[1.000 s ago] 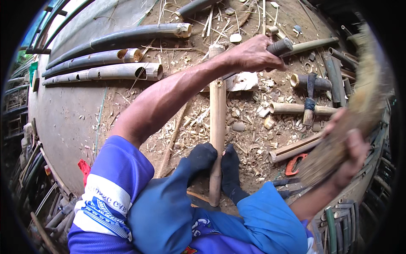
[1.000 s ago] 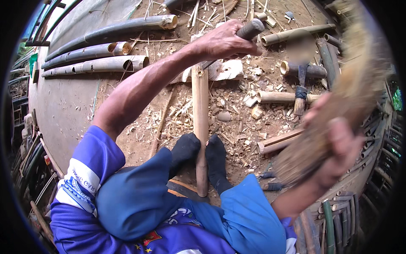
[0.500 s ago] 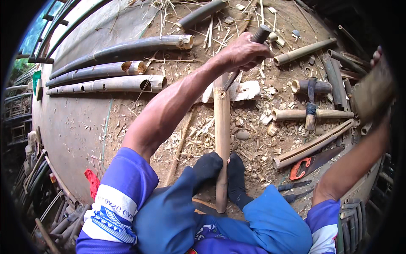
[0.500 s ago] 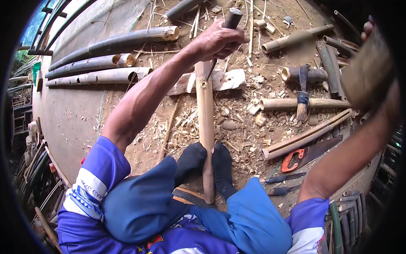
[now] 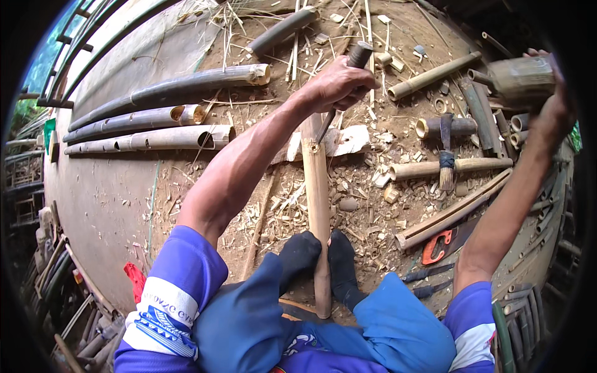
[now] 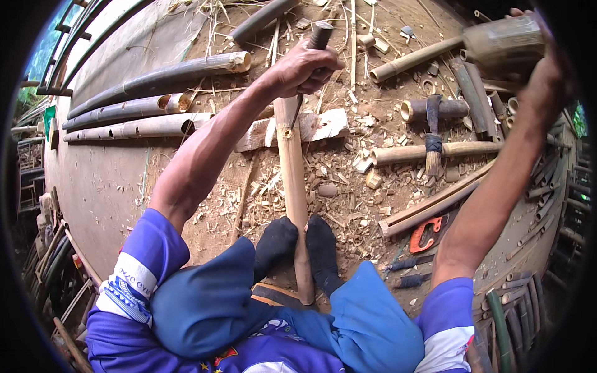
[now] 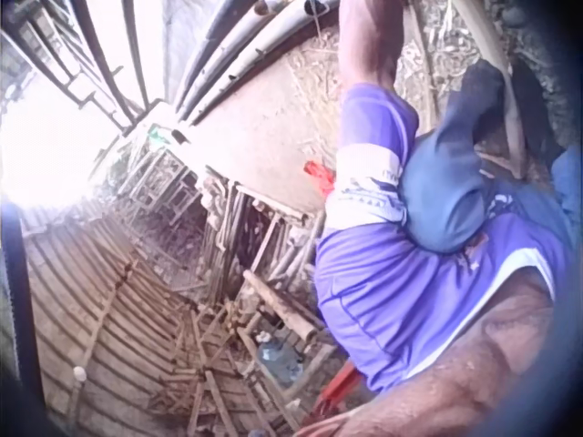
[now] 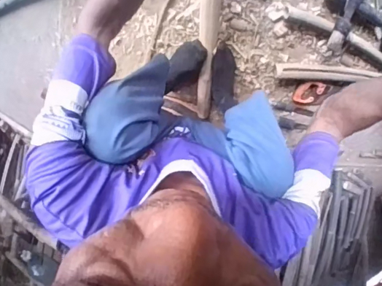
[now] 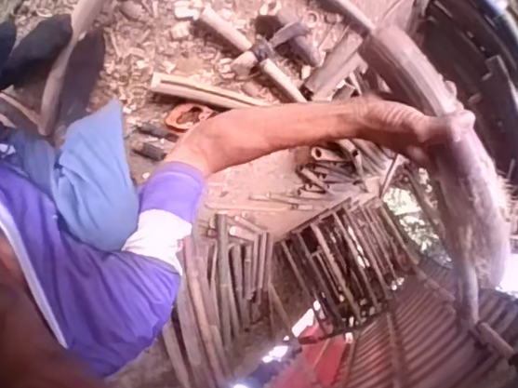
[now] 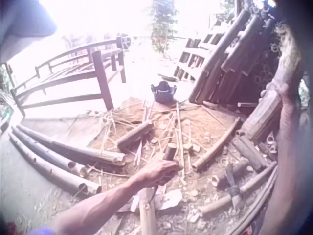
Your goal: The person saws a segment of bamboo and then uses a chisel and mallet to split it.
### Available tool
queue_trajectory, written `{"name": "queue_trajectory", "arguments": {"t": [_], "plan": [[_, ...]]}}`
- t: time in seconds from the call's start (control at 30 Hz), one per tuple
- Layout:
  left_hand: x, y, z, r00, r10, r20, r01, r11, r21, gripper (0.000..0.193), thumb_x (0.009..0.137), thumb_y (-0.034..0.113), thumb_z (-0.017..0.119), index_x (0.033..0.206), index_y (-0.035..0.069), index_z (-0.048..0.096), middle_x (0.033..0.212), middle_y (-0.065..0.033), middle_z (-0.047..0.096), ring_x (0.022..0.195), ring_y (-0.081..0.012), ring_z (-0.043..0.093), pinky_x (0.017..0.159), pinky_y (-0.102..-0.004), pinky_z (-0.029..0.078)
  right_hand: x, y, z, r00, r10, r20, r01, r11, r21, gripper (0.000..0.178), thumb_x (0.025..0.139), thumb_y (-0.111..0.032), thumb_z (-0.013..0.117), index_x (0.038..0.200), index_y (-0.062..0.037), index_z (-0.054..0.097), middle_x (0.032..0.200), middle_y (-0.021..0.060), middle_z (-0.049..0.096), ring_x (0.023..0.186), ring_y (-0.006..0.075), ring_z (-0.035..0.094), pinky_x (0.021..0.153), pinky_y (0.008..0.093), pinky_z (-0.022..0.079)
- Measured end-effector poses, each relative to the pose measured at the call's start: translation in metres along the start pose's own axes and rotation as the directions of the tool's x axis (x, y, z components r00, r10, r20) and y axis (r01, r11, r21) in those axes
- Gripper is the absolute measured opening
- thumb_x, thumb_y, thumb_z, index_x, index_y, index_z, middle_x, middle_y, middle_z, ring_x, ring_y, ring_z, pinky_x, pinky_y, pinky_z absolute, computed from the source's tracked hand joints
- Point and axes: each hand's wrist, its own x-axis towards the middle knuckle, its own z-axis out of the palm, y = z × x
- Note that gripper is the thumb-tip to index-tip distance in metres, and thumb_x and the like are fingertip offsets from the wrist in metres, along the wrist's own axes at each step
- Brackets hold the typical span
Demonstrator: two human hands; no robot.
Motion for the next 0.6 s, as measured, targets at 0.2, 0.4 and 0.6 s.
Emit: {"name": "queue_trajectory", "arguments": {"t": [0.2,0.4,0.6], "plan": [[-0.003,0.001,-0.005,0.998,-0.051,-0.034,0.051,0.999,-0.018,0.025,0.089,0.017,0.069,0.07,0.012,0.054,0.056,0.0057,0.044,0.039,-0.0036,0.037,0.033,-0.0218,0.026,-0.055,0.036,0.073,0.75,0.238,0.617,0.279,0.732,-0.621,0.094,0.07,-0.023,0.076,0.149,0.0091,0.034,0.145,0.031,0.048,0.13,0.036,0.053,0.114,0.0409,0.037],[-0.001,0.001,-0.004,0.999,-0.036,0.003,0.036,0.999,-0.017,0.029,0.09,0.019,0.068,0.067,0.014,0.051,0.055,0.0075,0.042,0.04,-0.0021,0.036,0.033,-0.0225,0.025,-0.009,-0.009,0.023,0.961,0.029,0.276,0.057,0.952,-0.301,0.049,0.083,-0.034,0.074,0.119,-0.0019,0.066,0.104,0.0113,0.071,0.096,0.0176,0.068,0.092,0.0313,0.052],[-0.001,-0.003,-0.007,0.996,-0.083,-0.021,0.083,0.996,-0.01,0.025,0.089,0.02,0.069,0.07,0.011,0.055,0.056,0.0065,0.045,0.04,-0.0024,0.038,0.032,-0.022,0.026,-0.068,0.044,0.069,0.799,0.266,0.539,0.219,0.706,-0.673,0.073,0.085,-0.026,0.07,0.15,-0.0086,0.043,0.137,0.0231,0.057,0.122,0.0259,0.06,0.108,0.0392,0.044]]}}
